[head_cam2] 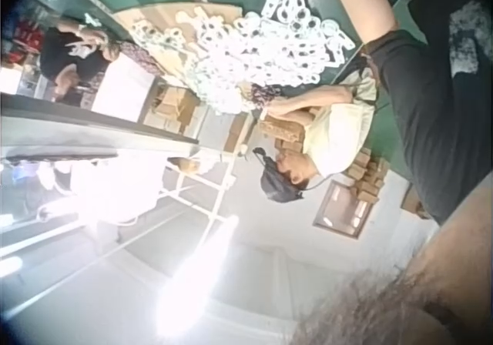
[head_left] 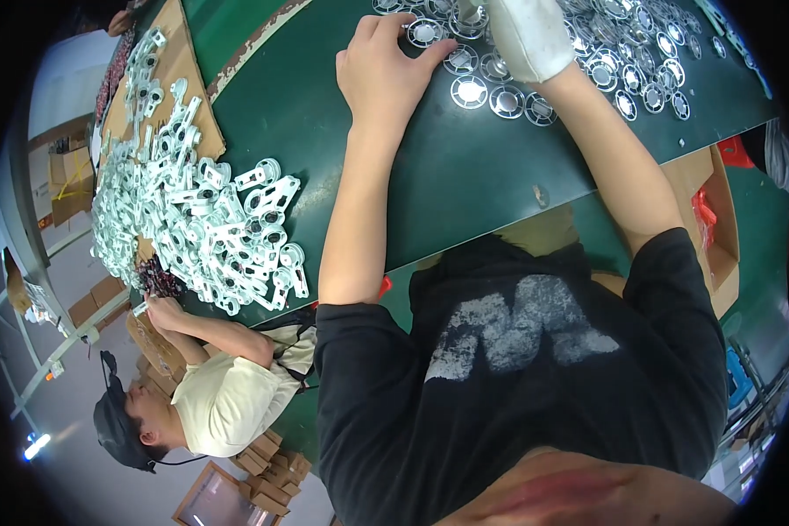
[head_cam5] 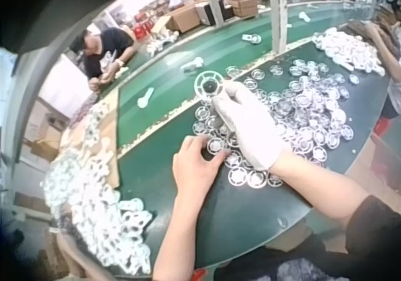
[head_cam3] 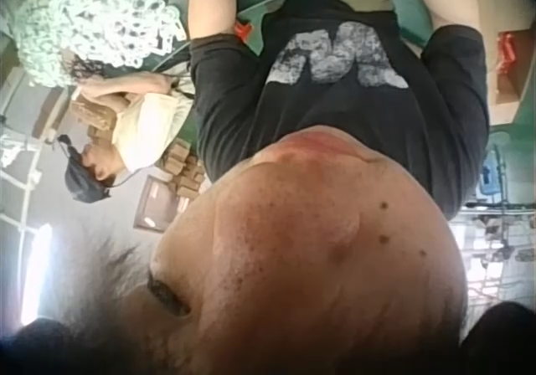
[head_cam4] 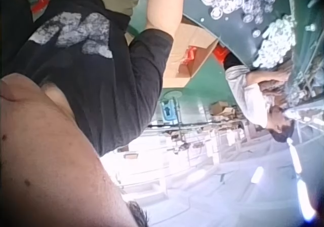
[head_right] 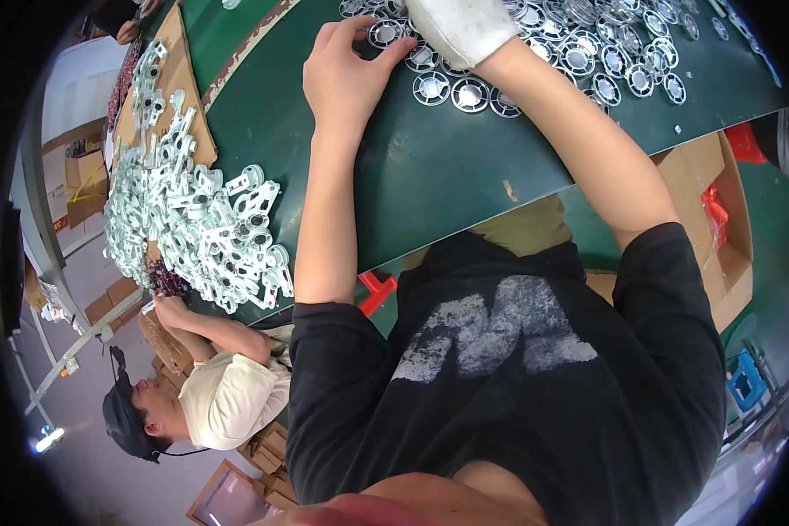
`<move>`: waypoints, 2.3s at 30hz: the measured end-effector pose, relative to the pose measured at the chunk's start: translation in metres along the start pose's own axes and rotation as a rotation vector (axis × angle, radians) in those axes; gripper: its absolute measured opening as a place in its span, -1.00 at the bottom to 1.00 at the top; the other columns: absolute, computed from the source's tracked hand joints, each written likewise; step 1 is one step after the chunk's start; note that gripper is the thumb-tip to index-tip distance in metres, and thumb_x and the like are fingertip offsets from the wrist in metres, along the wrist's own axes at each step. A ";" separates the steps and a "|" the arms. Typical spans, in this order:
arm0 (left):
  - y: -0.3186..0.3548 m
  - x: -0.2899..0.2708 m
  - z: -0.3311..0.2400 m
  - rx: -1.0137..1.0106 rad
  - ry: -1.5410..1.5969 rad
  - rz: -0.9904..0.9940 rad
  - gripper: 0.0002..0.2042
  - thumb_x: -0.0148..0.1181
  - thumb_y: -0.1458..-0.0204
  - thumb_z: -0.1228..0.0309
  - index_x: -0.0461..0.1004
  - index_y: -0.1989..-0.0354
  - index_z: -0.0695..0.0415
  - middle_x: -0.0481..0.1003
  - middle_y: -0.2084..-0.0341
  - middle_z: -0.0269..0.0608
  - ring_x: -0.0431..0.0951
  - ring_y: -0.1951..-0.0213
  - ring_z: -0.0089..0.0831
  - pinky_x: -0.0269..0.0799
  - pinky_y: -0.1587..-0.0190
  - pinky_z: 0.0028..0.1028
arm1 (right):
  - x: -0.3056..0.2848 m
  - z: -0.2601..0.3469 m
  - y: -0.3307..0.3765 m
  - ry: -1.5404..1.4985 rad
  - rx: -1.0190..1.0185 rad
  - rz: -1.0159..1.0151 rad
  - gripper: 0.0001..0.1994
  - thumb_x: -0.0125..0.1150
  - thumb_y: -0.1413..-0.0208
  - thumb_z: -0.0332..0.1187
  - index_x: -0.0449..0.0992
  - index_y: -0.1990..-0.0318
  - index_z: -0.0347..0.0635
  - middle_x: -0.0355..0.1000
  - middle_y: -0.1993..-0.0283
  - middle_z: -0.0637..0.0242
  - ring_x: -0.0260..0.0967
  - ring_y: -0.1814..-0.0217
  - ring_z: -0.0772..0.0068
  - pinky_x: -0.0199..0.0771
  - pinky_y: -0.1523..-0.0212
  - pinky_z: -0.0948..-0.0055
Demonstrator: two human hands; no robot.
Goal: The person assembles small circular metal components into white plastic housings by hand at a factory workbench.
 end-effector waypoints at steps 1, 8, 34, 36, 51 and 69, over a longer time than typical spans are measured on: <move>0.000 -0.001 0.000 -0.002 0.000 0.000 -0.50 0.57 0.16 0.02 0.66 0.09 0.05 0.60 0.27 -0.35 0.60 0.34 -0.41 0.55 0.23 -0.42 | 0.001 0.002 0.002 0.082 -0.012 0.007 -0.82 0.08 -0.40 -0.29 0.47 0.02 -0.18 0.37 0.30 0.52 0.27 0.30 0.71 0.30 0.26 0.64; 0.011 -0.034 0.014 0.037 0.255 0.158 -0.63 0.42 0.09 0.36 0.62 0.04 0.08 0.54 0.17 -0.26 0.58 0.17 -0.26 0.52 0.03 -0.31 | 0.007 0.002 0.004 0.299 0.076 0.189 -0.77 0.04 -0.42 -0.22 0.49 0.12 -0.20 0.41 0.39 0.43 0.34 0.41 0.61 0.38 0.35 0.56; 0.049 -0.079 0.026 0.212 0.358 -0.100 -0.44 0.69 0.40 0.18 0.63 0.16 0.14 0.51 0.28 -0.24 0.57 0.27 -0.33 0.54 0.24 -0.40 | 0.041 -0.062 0.061 1.010 0.118 0.760 -0.58 0.24 -0.18 -0.20 0.53 -0.09 -0.30 0.58 0.16 -0.01 0.59 0.13 0.15 0.59 0.15 0.26; 0.053 -0.074 0.027 0.240 0.342 -0.077 -0.43 0.68 0.32 0.26 0.61 0.09 0.21 0.54 0.20 -0.17 0.59 0.24 -0.35 0.56 0.19 -0.42 | 0.048 -0.065 0.067 0.767 0.059 0.804 -0.67 0.25 -0.18 -0.28 0.53 -0.01 -0.33 0.55 0.27 0.07 0.53 0.24 0.31 0.56 0.19 0.33; 0.054 -0.069 0.032 0.085 0.549 0.036 -0.46 0.63 0.18 0.47 0.54 -0.02 0.29 0.66 0.09 -0.09 0.69 0.10 -0.41 0.65 0.05 -0.45 | 0.054 -0.045 0.065 0.645 0.061 0.826 -0.66 0.26 -0.15 -0.24 0.53 0.04 -0.33 0.52 0.33 0.24 0.47 0.28 0.41 0.50 0.21 0.44; 0.059 -0.076 0.008 0.360 0.462 -0.116 -0.40 0.63 0.29 0.39 0.56 -0.02 0.22 0.66 0.09 -0.11 0.69 0.14 -0.23 0.63 0.09 -0.41 | 0.058 -0.050 0.072 0.634 0.386 0.881 -0.50 0.12 -0.31 0.15 0.64 0.08 -0.15 0.54 0.37 0.32 0.47 0.37 0.45 0.49 0.29 0.43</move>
Point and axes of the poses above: each hand's wrist, its own y-axis away from the middle knuckle, its own x-axis out of the palm, z = x × y, the point moved 7 cm from there along -y, towards the middle knuckle
